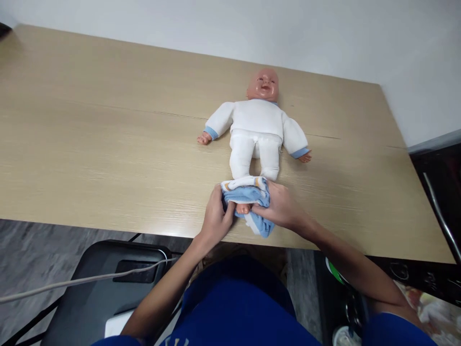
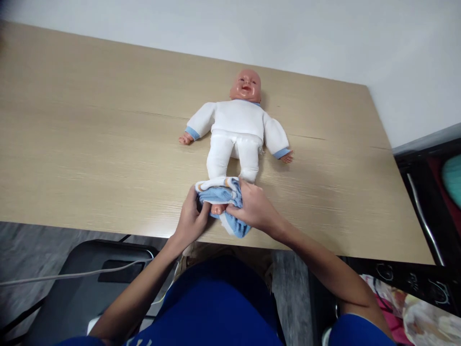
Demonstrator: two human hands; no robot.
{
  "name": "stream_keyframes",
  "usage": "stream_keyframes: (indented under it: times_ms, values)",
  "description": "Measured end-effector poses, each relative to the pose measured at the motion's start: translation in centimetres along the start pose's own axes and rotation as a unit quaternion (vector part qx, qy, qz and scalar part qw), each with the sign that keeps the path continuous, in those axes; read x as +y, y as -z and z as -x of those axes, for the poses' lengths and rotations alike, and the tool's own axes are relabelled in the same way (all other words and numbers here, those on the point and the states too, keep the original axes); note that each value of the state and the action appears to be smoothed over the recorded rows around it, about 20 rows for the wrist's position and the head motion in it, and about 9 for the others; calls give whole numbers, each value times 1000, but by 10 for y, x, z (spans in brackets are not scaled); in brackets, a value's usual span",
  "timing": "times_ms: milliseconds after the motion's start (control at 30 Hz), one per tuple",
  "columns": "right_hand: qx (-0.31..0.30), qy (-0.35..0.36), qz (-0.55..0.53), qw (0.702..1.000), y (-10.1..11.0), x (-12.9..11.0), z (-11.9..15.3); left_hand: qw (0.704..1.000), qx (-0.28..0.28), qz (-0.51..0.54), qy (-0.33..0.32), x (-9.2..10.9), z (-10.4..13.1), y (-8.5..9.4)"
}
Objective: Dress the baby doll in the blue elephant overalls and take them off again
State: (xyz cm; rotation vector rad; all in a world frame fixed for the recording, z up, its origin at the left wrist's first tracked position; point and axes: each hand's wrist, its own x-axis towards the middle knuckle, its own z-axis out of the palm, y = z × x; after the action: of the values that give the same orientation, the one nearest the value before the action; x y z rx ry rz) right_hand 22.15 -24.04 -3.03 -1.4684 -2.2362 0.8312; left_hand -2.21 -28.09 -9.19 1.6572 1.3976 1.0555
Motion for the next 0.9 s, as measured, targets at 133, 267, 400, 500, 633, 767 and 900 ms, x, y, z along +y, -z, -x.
stream_keyframes:
  times_ms: [133, 267, 400, 500, 633, 767, 900]
  values:
    - [15, 47, -19, 999, 5, 12, -14, 999, 10, -1, -39, 2, -21, 14]
    - [-36, 131, -23, 990, 28, 21, -40, 997, -62, 38, -38, 8, -51, 33]
    - [-52, 127, -47, 989, 53, 26, -46, 983, -173, 61, -30, 17, -68, 58]
    - [-41, 114, -105, 987, 59, 33, -36, 979, -194, 52, -36, 16, -68, 72]
    - [2, 55, -247, 967, 50, 51, -24, 982, -182, 46, -30, 8, -68, 81]
    - [48, -50, -368, 927, 38, 67, -23, 991, -114, -3, -68, 16, -85, 78]
    - [47, -68, -413, 907, 35, 74, -27, 970, -169, -86, -155, 51, -121, 69]
